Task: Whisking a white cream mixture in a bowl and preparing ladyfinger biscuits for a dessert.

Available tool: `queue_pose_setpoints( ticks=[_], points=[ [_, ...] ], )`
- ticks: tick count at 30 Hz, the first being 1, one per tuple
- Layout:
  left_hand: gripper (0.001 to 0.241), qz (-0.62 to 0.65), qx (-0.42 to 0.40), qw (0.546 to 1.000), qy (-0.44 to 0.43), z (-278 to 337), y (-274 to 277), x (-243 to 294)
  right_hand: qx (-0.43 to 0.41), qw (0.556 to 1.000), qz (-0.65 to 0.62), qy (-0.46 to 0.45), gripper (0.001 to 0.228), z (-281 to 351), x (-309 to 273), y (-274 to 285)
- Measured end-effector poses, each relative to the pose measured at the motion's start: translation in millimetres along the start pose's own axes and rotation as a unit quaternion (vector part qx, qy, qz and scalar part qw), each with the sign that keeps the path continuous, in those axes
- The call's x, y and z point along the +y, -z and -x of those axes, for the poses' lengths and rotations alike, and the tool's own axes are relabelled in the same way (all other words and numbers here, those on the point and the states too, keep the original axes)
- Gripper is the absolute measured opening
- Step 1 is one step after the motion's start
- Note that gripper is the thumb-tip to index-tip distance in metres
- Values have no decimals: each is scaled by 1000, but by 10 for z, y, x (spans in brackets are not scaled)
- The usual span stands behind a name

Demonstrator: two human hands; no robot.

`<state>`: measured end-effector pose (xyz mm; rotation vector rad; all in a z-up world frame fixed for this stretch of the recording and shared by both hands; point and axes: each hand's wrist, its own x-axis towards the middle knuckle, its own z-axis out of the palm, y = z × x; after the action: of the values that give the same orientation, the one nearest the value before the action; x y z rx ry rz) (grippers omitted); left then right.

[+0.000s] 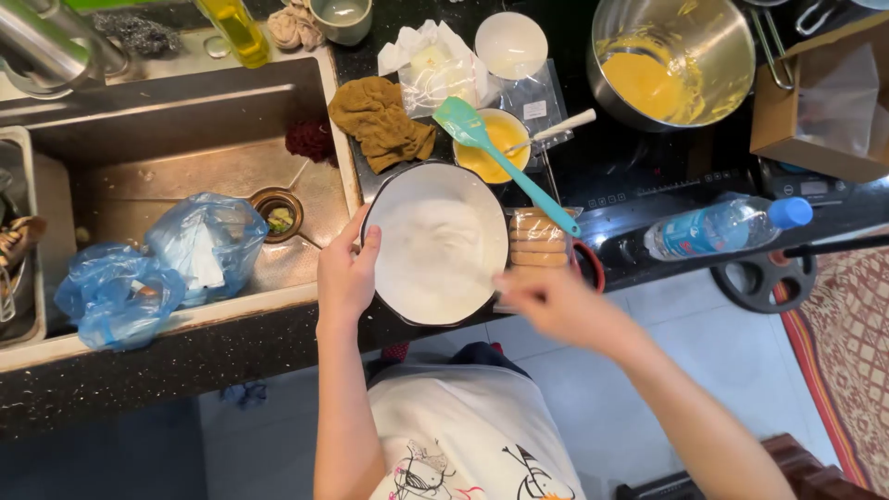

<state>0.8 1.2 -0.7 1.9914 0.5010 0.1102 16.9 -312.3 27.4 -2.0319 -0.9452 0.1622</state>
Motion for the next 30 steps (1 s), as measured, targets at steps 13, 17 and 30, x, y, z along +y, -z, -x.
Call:
queue_pose_setpoints(
  ticks=[13, 17, 30],
  points=[
    [50, 87, -23, 995, -48, -57, 21, -140, -231, 936, 208, -165, 34, -663, -679, 495],
    [52, 38, -40, 998, -9, -110, 59, -66, -130, 905, 352, -202, 32, -698, -622, 534],
    [52, 28, -77, 996, -43, -206, 129, -107, -115, 770, -127, -614, 33, 189, -612, 135]
  ],
)
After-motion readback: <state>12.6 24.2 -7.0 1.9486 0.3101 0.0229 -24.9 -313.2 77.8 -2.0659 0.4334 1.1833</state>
